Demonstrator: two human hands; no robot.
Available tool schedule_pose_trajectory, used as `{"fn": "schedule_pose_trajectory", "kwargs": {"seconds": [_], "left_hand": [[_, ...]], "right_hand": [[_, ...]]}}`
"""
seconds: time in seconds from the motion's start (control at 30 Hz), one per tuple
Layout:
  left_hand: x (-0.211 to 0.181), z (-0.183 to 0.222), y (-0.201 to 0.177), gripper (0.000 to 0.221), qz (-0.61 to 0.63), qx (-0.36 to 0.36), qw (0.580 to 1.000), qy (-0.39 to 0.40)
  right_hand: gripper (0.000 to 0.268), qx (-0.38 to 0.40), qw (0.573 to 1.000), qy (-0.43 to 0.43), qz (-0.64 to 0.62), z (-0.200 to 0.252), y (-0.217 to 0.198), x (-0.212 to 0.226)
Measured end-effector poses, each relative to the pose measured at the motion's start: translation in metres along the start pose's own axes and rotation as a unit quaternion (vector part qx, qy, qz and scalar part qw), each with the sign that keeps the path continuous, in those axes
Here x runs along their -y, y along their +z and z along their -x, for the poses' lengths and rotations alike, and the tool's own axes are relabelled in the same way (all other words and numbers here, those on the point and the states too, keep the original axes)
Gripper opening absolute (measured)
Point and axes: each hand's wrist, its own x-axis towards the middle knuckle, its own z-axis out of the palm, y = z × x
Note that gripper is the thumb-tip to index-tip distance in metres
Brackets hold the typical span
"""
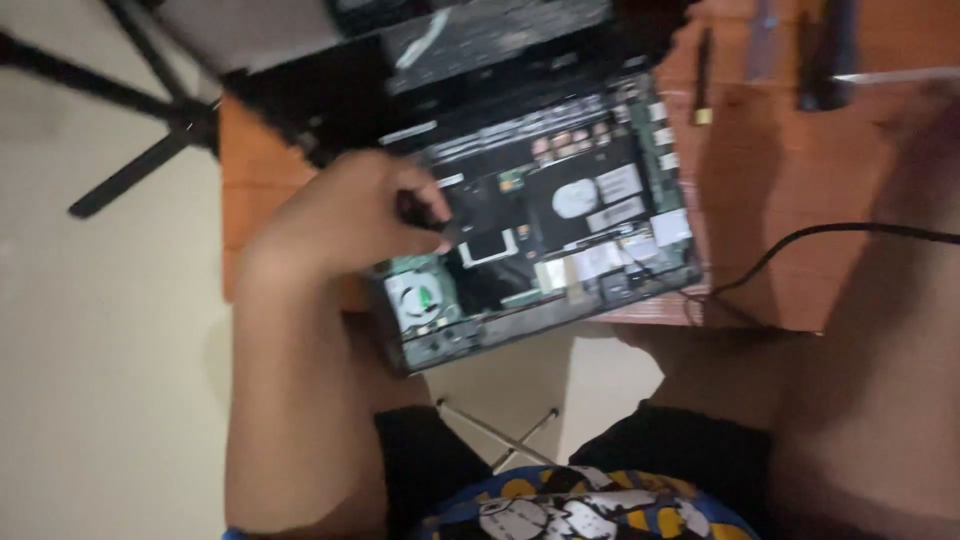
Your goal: Connecting internal ribbon cables and components inside a laptop chassis using hands and a small tool.
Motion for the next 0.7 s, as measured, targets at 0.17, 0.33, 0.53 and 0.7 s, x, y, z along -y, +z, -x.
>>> {"fn": "schedule_pose_trajectory", "kwargs": {"seconds": [0.17, 0.33, 0.53, 0.7], "left_hand": [[-0.02, -0.003, -0.003, 0.039, 0.011, 0.052, 0.989, -0.139], [-0.04, -0.009, 0.007, 0.049, -0.01, 0.027, 0.985, -0.172], [-0.062, -0.037, 0.059, 0.058, -0.071, -0.111, 0.991, 0.001], [-0.05, -0.059, 0.099, 0.093, -0.153, -0.189, 0.962, 0.124]], "right_hand": [[0.022, -0.086, 0.991, -0.056, 0.086, 0.018, 0.094, 0.026], [0.015, 0.03, 0.995, 0.063, 0.065, 0.038, 0.135, 0.071], [0.024, 0.077, 0.991, 0.096, 0.05, 0.045, 0.146, 0.07], [0.029, 0.075, 0.983, 0.166, 0.016, 0.048, 0.161, 0.078]]}}
